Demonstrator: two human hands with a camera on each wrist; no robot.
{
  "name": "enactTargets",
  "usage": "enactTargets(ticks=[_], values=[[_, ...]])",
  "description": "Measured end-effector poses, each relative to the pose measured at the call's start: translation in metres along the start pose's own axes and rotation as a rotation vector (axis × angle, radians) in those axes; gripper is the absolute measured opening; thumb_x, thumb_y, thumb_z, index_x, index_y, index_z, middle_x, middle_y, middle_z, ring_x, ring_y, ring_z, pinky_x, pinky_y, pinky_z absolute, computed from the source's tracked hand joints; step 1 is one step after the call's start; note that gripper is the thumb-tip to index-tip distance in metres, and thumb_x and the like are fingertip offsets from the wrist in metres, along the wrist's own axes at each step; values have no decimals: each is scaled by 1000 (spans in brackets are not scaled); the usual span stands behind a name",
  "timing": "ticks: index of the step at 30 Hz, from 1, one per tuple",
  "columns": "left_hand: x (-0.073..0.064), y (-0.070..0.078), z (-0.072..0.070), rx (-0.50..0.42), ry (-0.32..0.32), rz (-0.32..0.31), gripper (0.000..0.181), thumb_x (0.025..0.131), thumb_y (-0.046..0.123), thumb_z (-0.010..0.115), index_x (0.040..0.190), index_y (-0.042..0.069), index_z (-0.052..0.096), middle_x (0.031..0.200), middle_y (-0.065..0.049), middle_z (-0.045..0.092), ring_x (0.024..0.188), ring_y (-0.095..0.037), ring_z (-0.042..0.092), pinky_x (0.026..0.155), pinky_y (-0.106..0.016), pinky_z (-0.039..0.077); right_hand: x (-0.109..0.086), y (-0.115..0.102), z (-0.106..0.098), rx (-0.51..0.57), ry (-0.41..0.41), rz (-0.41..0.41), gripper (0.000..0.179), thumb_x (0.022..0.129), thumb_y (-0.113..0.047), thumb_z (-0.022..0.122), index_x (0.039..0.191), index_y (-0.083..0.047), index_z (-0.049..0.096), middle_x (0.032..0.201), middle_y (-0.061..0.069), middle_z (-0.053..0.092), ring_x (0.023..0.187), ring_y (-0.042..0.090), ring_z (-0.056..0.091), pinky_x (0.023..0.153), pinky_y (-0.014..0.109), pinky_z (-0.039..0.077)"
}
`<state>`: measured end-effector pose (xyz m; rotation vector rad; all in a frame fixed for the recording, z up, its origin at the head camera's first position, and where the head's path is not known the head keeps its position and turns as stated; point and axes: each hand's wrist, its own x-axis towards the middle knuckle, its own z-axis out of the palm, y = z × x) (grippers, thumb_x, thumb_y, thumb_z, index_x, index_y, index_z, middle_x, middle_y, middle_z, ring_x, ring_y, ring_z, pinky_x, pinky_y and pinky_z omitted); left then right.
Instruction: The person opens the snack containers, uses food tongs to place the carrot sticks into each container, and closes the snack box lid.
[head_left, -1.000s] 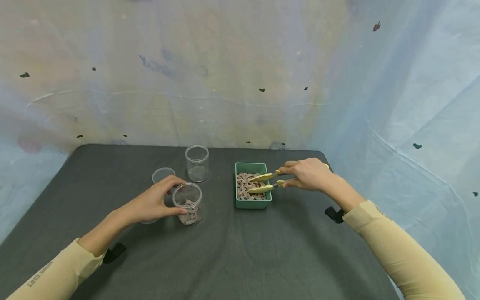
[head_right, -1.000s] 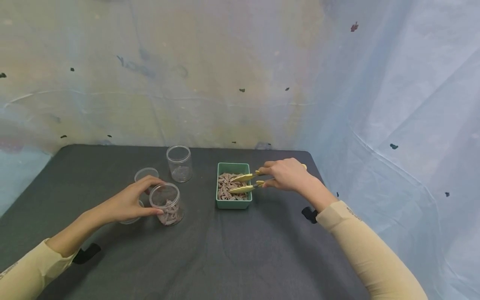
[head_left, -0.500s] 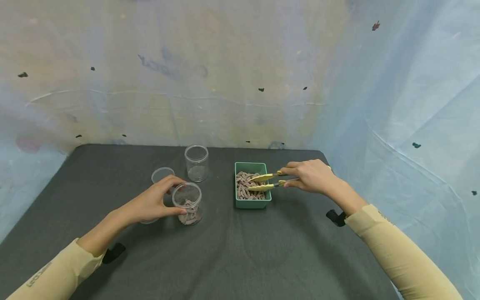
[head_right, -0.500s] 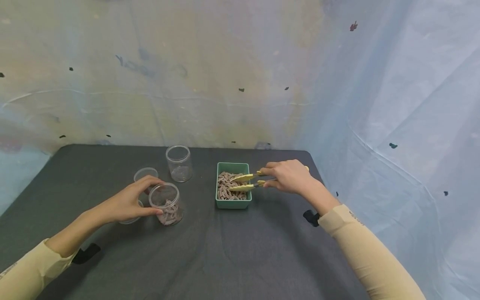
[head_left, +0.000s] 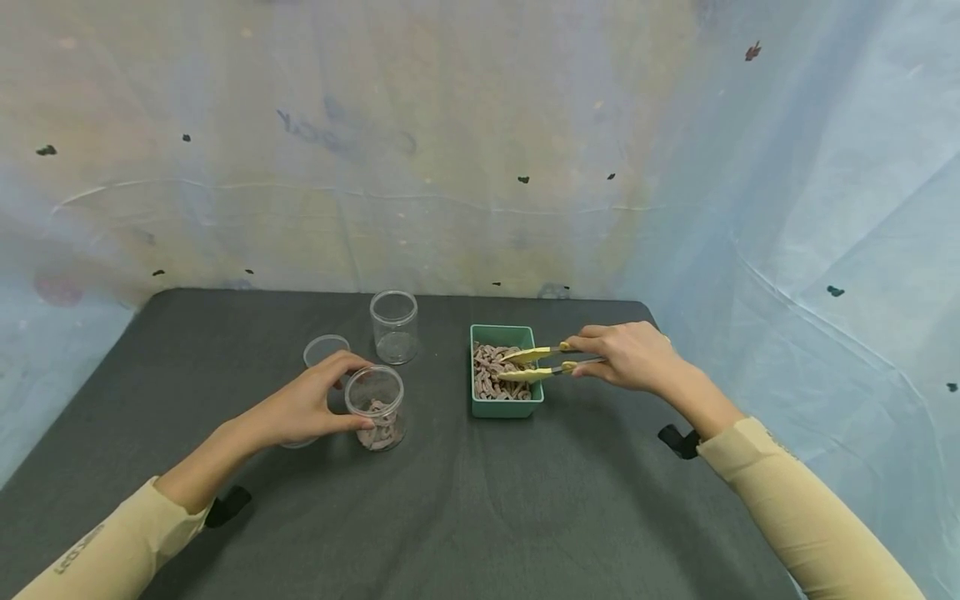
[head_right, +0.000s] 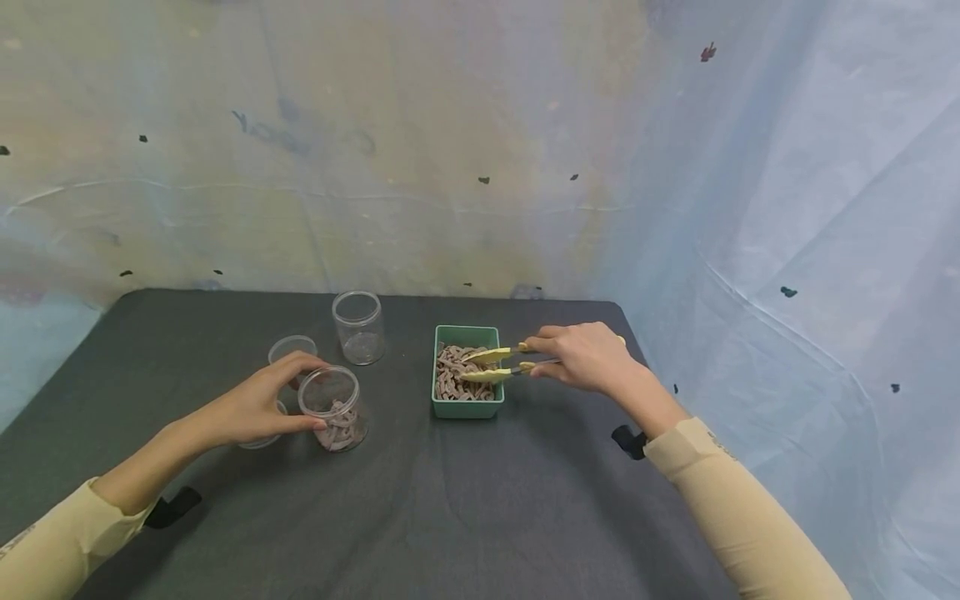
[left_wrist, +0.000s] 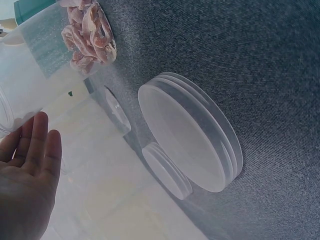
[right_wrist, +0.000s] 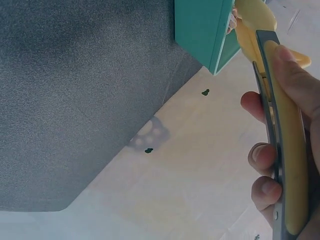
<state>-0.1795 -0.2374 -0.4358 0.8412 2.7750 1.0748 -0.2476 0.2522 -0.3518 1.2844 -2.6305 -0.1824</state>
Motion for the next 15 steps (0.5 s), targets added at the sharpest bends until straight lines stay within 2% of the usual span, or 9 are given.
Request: enactTargets(ticks=[10, 15], values=[[0, 0, 0, 0, 1, -1, 76, 87, 51, 83, 144, 10, 52, 135, -6, 55, 118, -32, 58, 92, -53, 51, -10, 2, 0, 78, 13, 52, 48, 89, -45, 79, 126, -14, 76, 105, 0, 71, 60, 9, 57, 50, 26, 42], [0, 1, 0, -3, -1, -2, 75, 87, 50, 83, 144, 11, 53, 136, -7, 55, 117, -32, 58, 91, -53, 52, -16, 3, 2, 109, 31, 83, 52, 92, -53, 71, 125, -15, 76, 109, 0, 72, 62, 9, 58, 52, 27, 43]])
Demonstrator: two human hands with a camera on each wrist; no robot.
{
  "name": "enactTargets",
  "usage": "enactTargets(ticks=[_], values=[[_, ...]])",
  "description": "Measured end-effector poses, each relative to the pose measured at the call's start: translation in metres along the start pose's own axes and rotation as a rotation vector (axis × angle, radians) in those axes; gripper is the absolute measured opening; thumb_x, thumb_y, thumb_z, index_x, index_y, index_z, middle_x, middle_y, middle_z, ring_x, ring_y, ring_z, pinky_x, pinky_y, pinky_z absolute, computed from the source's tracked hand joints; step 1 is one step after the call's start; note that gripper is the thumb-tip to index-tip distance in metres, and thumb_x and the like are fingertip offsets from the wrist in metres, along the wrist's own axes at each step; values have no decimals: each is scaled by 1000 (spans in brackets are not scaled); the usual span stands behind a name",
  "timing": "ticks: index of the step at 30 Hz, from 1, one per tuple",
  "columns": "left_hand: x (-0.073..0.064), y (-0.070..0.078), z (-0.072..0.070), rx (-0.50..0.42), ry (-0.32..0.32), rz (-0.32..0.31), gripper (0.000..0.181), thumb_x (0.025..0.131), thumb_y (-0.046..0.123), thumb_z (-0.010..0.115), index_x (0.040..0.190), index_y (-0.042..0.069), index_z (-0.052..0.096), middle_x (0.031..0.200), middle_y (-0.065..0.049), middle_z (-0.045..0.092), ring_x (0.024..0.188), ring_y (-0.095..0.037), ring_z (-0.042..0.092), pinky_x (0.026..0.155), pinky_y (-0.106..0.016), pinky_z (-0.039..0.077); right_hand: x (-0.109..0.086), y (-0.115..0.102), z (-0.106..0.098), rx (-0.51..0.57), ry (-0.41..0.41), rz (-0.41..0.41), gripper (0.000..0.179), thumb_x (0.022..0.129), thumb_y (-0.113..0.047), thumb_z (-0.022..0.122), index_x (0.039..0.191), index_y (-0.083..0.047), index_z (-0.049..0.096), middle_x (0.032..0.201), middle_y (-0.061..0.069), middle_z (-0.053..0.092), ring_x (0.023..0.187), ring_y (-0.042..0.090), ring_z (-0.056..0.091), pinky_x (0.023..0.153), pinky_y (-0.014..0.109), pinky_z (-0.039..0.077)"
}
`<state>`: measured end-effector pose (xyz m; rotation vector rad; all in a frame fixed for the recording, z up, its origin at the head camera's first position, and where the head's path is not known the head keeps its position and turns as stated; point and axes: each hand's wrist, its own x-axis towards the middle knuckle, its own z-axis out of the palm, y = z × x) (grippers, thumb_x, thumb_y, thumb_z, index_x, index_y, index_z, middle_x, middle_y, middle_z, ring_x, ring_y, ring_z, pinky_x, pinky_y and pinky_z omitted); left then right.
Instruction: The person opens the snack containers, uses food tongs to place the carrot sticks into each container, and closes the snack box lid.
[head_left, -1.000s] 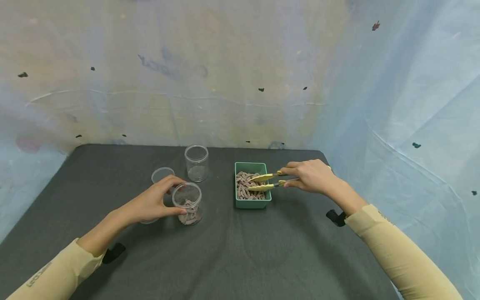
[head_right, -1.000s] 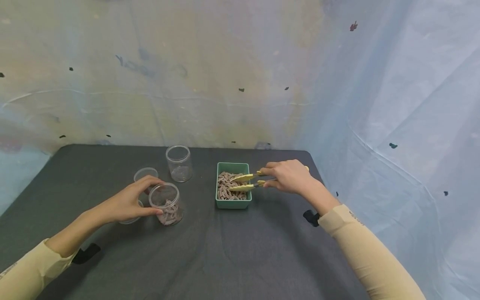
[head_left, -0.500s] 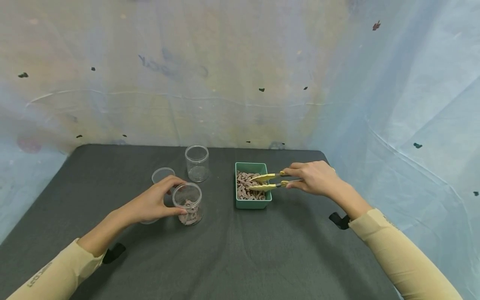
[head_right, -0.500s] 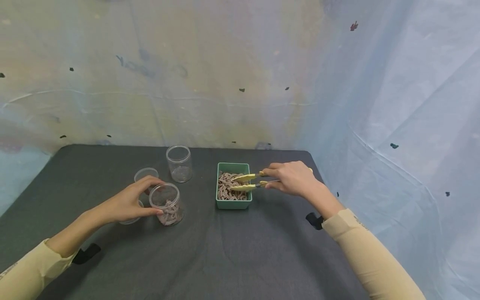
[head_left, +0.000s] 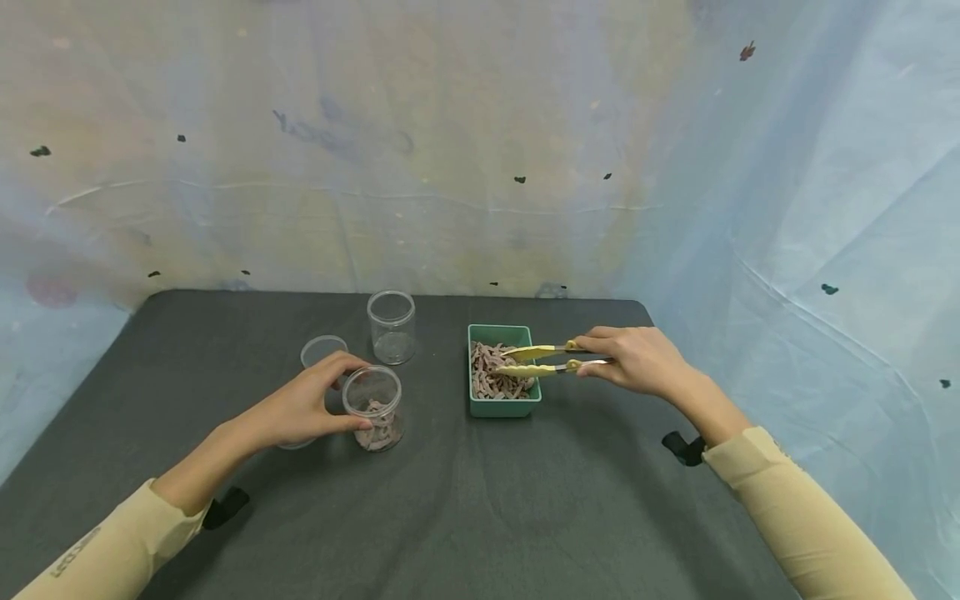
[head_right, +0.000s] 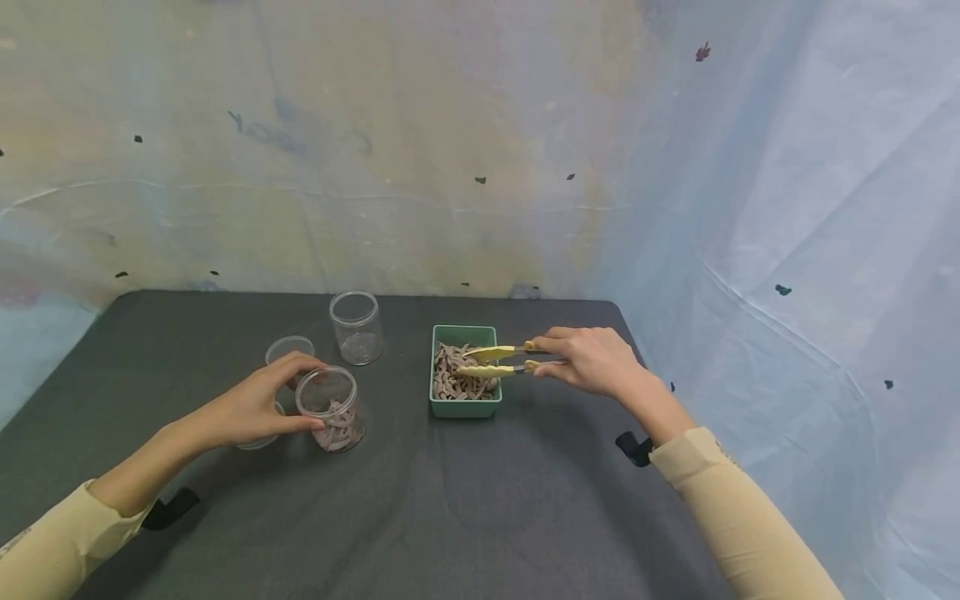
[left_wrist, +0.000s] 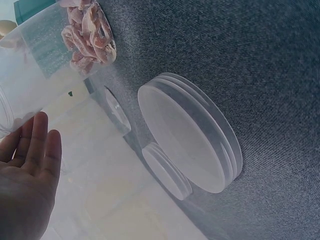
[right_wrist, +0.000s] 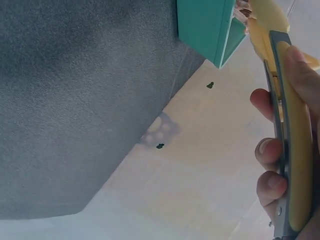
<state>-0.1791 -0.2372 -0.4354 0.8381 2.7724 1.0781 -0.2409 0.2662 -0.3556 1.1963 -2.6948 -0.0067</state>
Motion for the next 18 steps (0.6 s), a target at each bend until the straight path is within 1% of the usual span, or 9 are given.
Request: enactTargets(ticks=[3, 6, 8, 12, 15, 18], values=[[0, 0, 0, 0, -1, -2, 75, 87, 50, 83, 144, 11, 52, 136, -8, 54, 118, -33, 58, 91, -54, 51, -4, 1, 3, 33, 21, 22, 57, 93, -59, 65, 127, -14, 76, 113, 1, 74, 64, 8, 59, 52, 27, 43], [1, 1, 0, -1, -3, -3, 76, 87, 50, 83, 144, 10, 52, 136, -8, 54, 118, -33, 58, 92, -54, 51, -8, 2, 7, 61, 49, 36, 60, 93, -60, 64, 128, -13, 76, 113, 3, 74, 65, 9, 59, 53, 27, 43], [1, 1, 0, -3, -4, -4, 77, 87, 50, 83, 144, 9, 52, 136, -9, 55, 118, -33, 58, 91, -54, 51, -11, 3, 9, 77, 67, 43, 57, 93, -55, 69, 128, -12, 75, 113, 4, 74, 65, 10, 59, 53, 27, 43], [1, 1, 0, 0, -2, -7, 76, 87, 50, 83, 144, 9, 53, 136, -8, 55, 118, -33, 58, 92, -53, 52, -16, 3, 13, 104, 85, 68, 51, 88, -39, 81, 130, -11, 74, 117, 6, 74, 67, 10, 60, 54, 27, 43], [1, 2, 0, 3, 1, -8, 76, 87, 49, 84, 144, 10, 53, 135, -8, 55, 119, -34, 59, 92, -54, 52, -18, 3, 14, 137, 94, 91, 52, 87, -33, 84, 133, -11, 73, 119, 7, 74, 68, 10, 59, 55, 28, 43], [1, 2, 0, 6, 1, -7, 76, 87, 49, 84, 144, 10, 53, 134, -8, 56, 120, -34, 59, 93, -54, 52, -19, 2, 15, 177, 114, 100, 52, 88, -33, 83, 133, -10, 73, 119, 8, 74, 69, 11, 59, 57, 30, 45]])
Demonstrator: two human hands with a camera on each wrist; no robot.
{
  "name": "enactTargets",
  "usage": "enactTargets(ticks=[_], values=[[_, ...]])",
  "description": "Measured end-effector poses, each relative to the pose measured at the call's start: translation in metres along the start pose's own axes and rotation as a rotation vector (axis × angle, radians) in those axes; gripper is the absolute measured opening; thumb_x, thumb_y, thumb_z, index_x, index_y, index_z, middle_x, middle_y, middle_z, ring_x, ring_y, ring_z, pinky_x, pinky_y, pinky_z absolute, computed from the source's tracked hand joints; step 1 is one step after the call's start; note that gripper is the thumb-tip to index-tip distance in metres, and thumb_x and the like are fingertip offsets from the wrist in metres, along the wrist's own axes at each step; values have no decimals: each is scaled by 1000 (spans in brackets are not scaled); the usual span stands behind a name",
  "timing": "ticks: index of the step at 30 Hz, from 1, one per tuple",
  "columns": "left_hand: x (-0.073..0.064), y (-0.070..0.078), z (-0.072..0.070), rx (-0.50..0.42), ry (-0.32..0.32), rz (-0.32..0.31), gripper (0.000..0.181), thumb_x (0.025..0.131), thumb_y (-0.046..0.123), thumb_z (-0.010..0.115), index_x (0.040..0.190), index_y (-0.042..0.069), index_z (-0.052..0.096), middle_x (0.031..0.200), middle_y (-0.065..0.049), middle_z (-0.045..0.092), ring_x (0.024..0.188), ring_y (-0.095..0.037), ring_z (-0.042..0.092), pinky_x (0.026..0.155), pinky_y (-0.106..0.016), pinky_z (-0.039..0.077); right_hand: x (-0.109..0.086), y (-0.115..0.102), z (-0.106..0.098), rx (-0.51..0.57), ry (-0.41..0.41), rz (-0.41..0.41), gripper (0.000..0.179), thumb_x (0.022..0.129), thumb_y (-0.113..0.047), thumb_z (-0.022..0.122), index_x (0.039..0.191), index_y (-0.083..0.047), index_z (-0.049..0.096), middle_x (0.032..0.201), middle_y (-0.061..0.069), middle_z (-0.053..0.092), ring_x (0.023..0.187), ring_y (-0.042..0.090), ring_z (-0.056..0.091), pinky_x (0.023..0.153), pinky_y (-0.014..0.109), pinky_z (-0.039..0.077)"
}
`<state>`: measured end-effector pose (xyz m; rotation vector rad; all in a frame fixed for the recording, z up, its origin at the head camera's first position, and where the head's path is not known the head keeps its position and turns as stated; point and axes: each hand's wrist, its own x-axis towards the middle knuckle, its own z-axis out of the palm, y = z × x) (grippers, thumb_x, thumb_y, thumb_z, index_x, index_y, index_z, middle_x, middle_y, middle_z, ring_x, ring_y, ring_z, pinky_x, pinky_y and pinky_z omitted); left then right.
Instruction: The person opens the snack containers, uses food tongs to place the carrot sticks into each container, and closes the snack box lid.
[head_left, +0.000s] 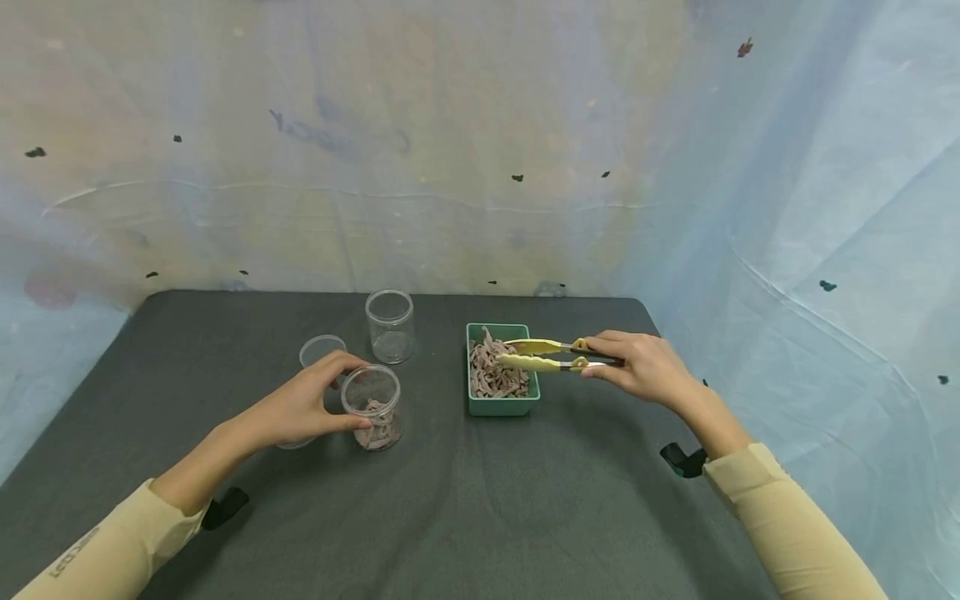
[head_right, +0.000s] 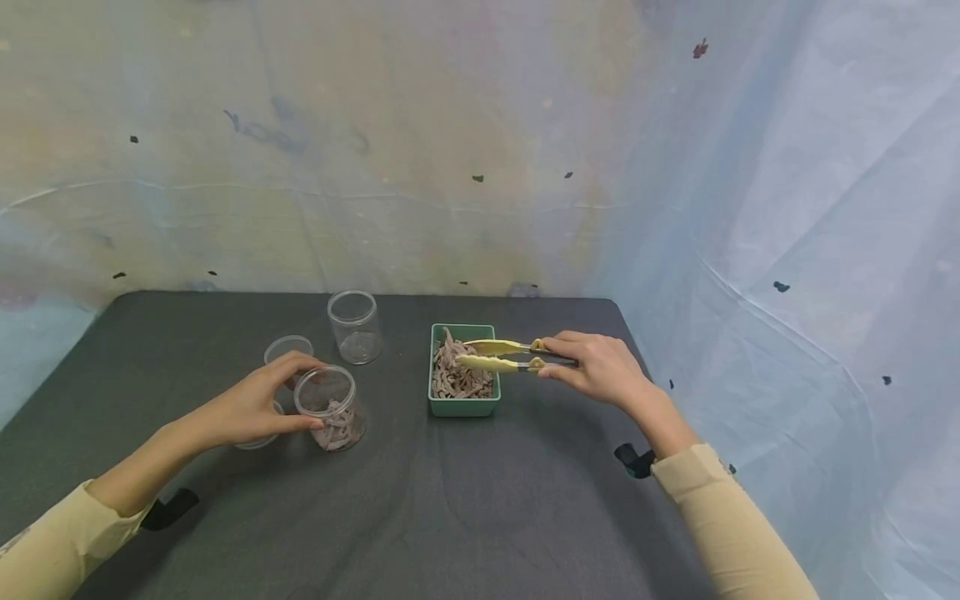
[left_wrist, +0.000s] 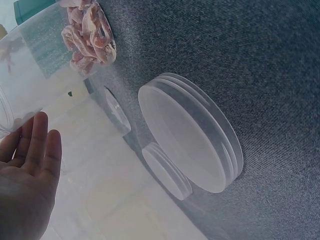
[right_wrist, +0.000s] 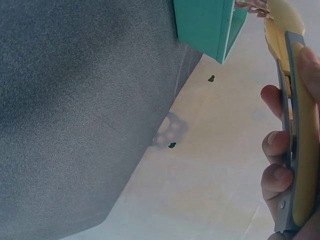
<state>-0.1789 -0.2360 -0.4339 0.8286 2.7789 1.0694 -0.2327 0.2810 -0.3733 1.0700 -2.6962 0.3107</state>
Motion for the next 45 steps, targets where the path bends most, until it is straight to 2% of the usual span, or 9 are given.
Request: enactTargets(ticks=[5, 10, 16, 22, 28, 33, 40, 45], values=[[-1, 0, 0, -3, 1, 3, 75, 87, 49, 83, 144, 11, 53, 134, -8, 56, 117, -33, 59, 91, -53, 52, -1, 1, 0, 58, 50, -8, 51, 87, -26, 85, 131, -5, 73, 119, 10, 74, 75, 15, 66, 61, 34, 51], [0, -1, 0, -8, 0, 5, 74, 87, 49, 83, 143, 12, 53, 132, -8, 56, 115, -31, 60, 90, -51, 52, -1, 2, 1, 113, 75, 4, 51, 85, -19, 86, 132, -4, 72, 119, 9, 75, 75, 13, 65, 61, 32, 50], [-1, -2, 2, -9, -4, 6, 75, 87, 49, 83, 144, 11, 53, 133, -10, 56, 116, -31, 60, 91, -52, 52, -2, 1, 3, 120, 75, 21, 51, 86, -21, 85, 132, -4, 72, 119, 9, 75, 75, 13, 65, 60, 31, 49], [-2, -3, 2, -3, -1, -7, 76, 87, 52, 83, 144, 12, 52, 134, -7, 55, 118, -30, 59, 93, -54, 52, -2, 0, 3, 121, 71, 28, 52, 86, -22, 86, 132, -4, 72, 120, 9, 74, 77, 14, 65, 62, 32, 49], [-2, -3, 2, -1, 2, 5, 76, 87, 50, 83, 144, 9, 53, 133, -5, 55, 118, -30, 59, 92, -53, 52, 0, -1, 2, 125, 94, 5, 51, 85, -20, 86, 131, -3, 72, 119, 9, 75, 77, 14, 66, 61, 32, 50], [-2, -2, 1, 7, 4, 10, 75, 87, 49, 83, 143, 11, 53, 133, -5, 55, 117, -30, 59, 91, -53, 52, 3, -3, 0, 134, 123, -17, 51, 83, -16, 87, 130, -3, 73, 117, 9, 75, 76, 14, 65, 61, 32, 49], [-1, 0, 0, 13, 7, 12, 74, 87, 49, 84, 143, 11, 53, 134, -5, 55, 118, -30, 59, 92, -53, 52, 10, -8, -4, 144, 150, -42, 51, 85, -20, 86, 131, -5, 73, 118, 7, 75, 75, 12, 64, 60, 31, 48], [-1, 0, -1, 11, 6, 10, 75, 87, 49, 84, 143, 10, 53, 133, -6, 55, 118, -29, 59, 92, -53, 52, 18, -16, -7, 167, 183, -99, 49, 86, -23, 85, 130, -6, 74, 116, 6, 75, 72, 9, 60, 59, 30, 47]])
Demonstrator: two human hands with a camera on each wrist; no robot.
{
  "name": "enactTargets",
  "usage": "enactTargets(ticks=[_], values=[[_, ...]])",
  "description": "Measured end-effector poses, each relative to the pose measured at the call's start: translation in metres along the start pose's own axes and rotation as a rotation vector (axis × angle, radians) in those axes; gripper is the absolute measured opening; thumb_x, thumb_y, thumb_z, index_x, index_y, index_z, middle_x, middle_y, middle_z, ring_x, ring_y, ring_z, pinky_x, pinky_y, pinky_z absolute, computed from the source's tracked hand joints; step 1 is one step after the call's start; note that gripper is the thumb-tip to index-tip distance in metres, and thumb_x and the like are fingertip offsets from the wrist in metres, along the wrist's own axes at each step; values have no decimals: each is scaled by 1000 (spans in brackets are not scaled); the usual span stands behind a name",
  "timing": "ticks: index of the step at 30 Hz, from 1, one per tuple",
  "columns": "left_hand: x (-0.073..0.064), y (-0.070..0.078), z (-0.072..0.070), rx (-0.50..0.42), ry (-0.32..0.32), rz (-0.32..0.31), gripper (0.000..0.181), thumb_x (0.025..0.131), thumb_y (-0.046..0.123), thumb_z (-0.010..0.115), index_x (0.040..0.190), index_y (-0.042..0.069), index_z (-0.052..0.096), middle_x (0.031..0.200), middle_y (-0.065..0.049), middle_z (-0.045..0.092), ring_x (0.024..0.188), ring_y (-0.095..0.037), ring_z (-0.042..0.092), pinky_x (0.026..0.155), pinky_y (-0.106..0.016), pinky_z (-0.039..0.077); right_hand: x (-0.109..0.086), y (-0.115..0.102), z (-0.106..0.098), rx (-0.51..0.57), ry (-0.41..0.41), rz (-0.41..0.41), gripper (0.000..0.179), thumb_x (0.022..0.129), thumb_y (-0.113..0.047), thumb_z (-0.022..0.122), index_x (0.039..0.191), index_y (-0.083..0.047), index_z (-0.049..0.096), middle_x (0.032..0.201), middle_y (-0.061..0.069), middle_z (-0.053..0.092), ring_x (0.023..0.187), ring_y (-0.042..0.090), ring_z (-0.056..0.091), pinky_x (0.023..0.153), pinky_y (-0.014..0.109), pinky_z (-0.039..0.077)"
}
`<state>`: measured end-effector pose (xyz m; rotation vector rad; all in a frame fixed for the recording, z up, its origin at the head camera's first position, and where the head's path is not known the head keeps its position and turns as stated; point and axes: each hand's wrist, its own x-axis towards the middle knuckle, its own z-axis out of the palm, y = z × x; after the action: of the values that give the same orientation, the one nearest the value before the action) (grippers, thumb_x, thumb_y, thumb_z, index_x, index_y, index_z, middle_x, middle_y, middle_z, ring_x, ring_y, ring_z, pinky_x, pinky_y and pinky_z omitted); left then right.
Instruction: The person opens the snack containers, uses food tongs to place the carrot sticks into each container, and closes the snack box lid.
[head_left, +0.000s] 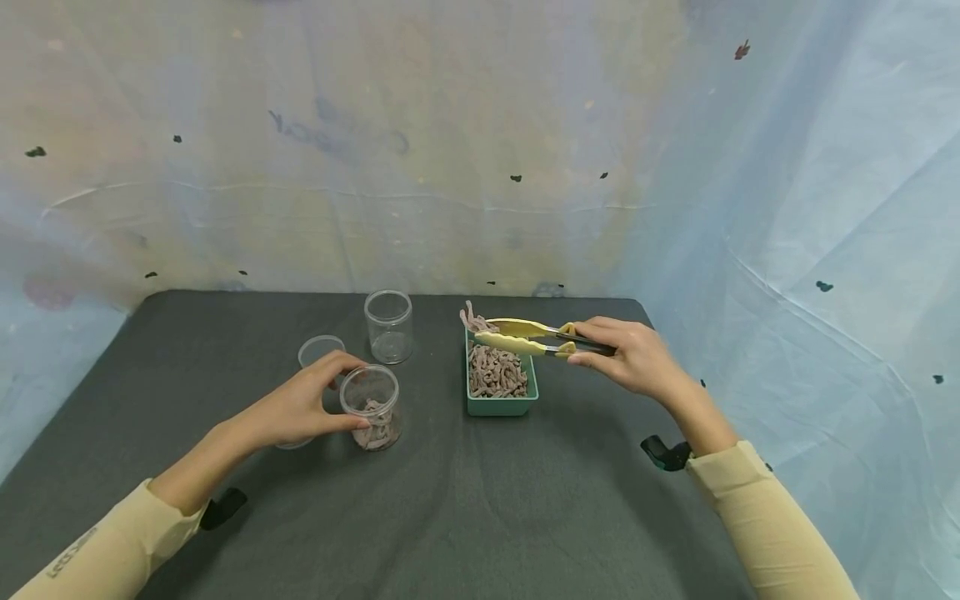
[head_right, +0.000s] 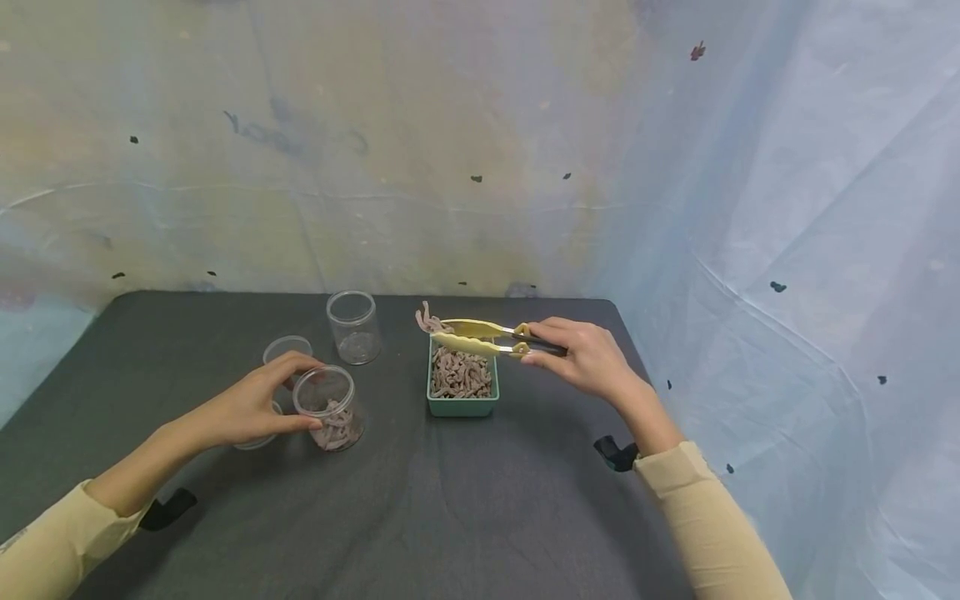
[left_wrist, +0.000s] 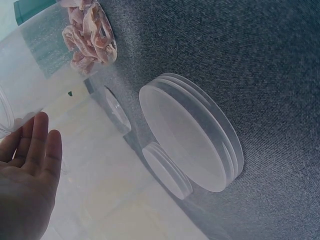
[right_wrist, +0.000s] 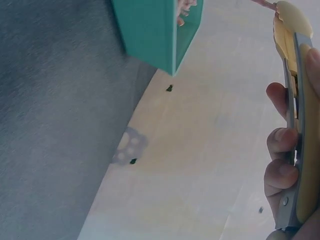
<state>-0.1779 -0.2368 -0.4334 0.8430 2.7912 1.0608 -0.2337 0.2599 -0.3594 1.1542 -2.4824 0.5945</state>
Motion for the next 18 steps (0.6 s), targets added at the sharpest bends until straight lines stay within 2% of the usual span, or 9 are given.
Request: enactTargets(ticks=[2, 6, 13, 18], values=[[0, 0, 0, -3, -1, -2, 75, 87, 49, 84, 143, 10, 53, 133, -7, 56, 117, -29, 59, 91, -53, 52, 4, -3, 1, 8, 13, -29, 48, 92, -35, 79, 129, -6, 74, 115, 6, 75, 69, 7, 57, 58, 29, 45], [1, 0, 0, -7, -3, -3, 74, 87, 48, 84, 143, 11, 52, 132, -8, 56, 115, -30, 60, 90, -52, 53, 13, -11, 5, 35, 28, -78, 59, 98, -56, 61, 128, -6, 75, 112, 4, 75, 65, 4, 50, 55, 26, 41], [2, 1, 2, -17, 1, -10, 76, 86, 47, 85, 143, 8, 53, 132, -9, 56, 114, -32, 60, 90, -52, 52, 31, -27, 10, 67, 17, -149, 51, 96, -47, 70, 129, -8, 74, 115, 5, 75, 63, 4, 49, 54, 25, 40], [2, 2, 2, -10, 1, -16, 77, 86, 49, 85, 143, 9, 53, 132, -9, 56, 115, -30, 60, 91, -52, 52, 42, -37, 17, 73, -1, -173, 56, 97, -50, 67, 130, -5, 73, 117, 8, 74, 63, 5, 51, 55, 27, 42]])
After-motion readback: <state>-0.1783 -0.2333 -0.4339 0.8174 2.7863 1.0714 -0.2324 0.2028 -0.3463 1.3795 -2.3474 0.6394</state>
